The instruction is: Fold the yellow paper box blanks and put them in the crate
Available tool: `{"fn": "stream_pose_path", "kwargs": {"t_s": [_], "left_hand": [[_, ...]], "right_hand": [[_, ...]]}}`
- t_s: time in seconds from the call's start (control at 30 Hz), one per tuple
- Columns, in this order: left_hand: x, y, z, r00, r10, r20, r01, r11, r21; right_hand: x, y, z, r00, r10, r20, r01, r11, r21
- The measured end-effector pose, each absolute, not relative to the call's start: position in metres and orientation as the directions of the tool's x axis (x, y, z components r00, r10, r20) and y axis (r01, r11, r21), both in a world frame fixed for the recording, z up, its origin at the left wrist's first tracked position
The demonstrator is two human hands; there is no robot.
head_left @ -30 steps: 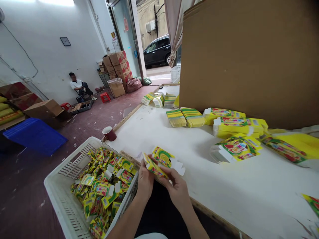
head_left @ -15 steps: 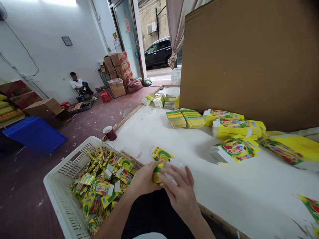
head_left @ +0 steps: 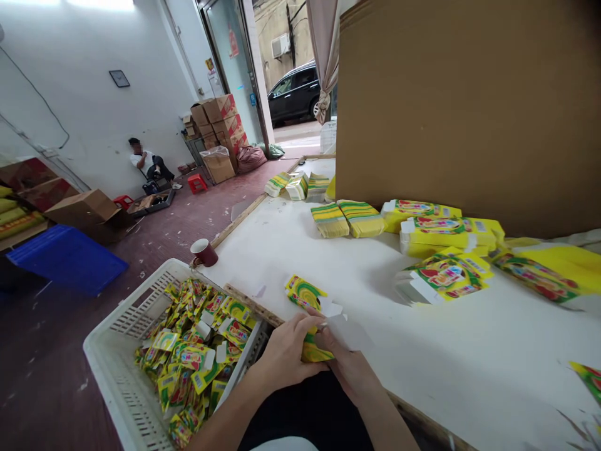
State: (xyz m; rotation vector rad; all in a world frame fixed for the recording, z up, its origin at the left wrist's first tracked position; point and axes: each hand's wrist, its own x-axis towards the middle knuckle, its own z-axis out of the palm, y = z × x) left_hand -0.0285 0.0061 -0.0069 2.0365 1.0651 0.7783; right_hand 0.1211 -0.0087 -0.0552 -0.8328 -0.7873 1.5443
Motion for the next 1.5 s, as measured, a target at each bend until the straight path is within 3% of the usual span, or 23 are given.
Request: {"fn": "stream_pose_path", "kwargs": {"t_s": [0.23, 0.37, 0.47, 0.57, 0.67, 0.73, 0.8, 0.9, 1.07, 1.17, 1.37, 1.43, 1.5], "left_hand": [[-0.027, 0.003, -0.006, 0.524, 0.828, 0.198, 0.459, -0.470, 0.754], [-0.028, 0.004, -0.005, 0.495, 0.852, 0.169, 0.409, -0.400, 0.820], [-0.032, 0.007, -0.004, 0.451, 0.870, 0.197, 0.318, -0.363, 0.876], [-0.035, 0.009, -0.004, 0.241, 0.929, 0.282, 0.276, -0.344, 0.898], [-0.032, 0.008, -0.005, -0.023, 0.953, 0.301, 0.258, -0.285, 0.923], [-0.027, 0.006, -0.006, -0.102, 0.973, 0.206, 0.069, -0.199, 0.977], [-0.020, 0.005, -0.007, -0.149, 0.985, 0.088, -0.225, -0.120, 0.967], [-0.013, 0.009, -0.006, -0.248, 0.965, -0.080, -0.558, -0.075, 0.827], [-0.010, 0.023, 0.001, -0.268, 0.914, -0.304, -0.801, -0.037, 0.597], [-0.006, 0.019, 0.002, -0.210, 0.933, -0.291, -0.817, -0.004, 0.577], [-0.008, 0.006, 0.002, -0.235, 0.944, -0.232, -0.722, -0.010, 0.692], [-0.025, 0.008, 0.004, -0.295, 0.939, -0.178, -0.609, -0.041, 0.792], [-0.055, 0.014, 0.005, -0.399, 0.913, -0.082, -0.378, -0.082, 0.922]], "right_hand": [[0.120, -0.013, -0.064, -0.005, 0.999, -0.052, -0.384, -0.050, -0.922], [0.118, -0.020, -0.064, -0.029, 0.980, 0.197, -0.110, 0.192, -0.975], [0.119, -0.024, -0.065, -0.108, 0.930, 0.352, 0.130, 0.364, -0.922], [0.122, -0.022, -0.067, -0.049, 0.923, 0.381, 0.180, 0.383, -0.906], [0.122, -0.017, -0.066, 0.189, 0.923, 0.336, 0.081, 0.327, -0.942], [0.121, -0.015, -0.065, 0.277, 0.905, 0.322, 0.028, 0.327, -0.945], [0.118, -0.013, -0.063, 0.257, 0.893, 0.369, 0.066, 0.365, -0.929], [0.116, -0.014, -0.060, 0.164, 0.878, 0.450, 0.177, 0.422, -0.889], [0.113, -0.015, -0.057, 0.059, 0.891, 0.450, 0.175, 0.434, -0.884], [0.109, -0.014, -0.060, 0.109, 0.904, 0.413, 0.137, 0.397, -0.907], [0.098, -0.018, -0.057, 0.077, 0.966, 0.246, 0.100, 0.238, -0.966], [0.099, -0.017, -0.054, -0.022, 0.975, 0.223, 0.143, 0.224, -0.964], [0.104, -0.008, -0.054, -0.079, 0.968, 0.239, 0.222, 0.250, -0.942]]}}
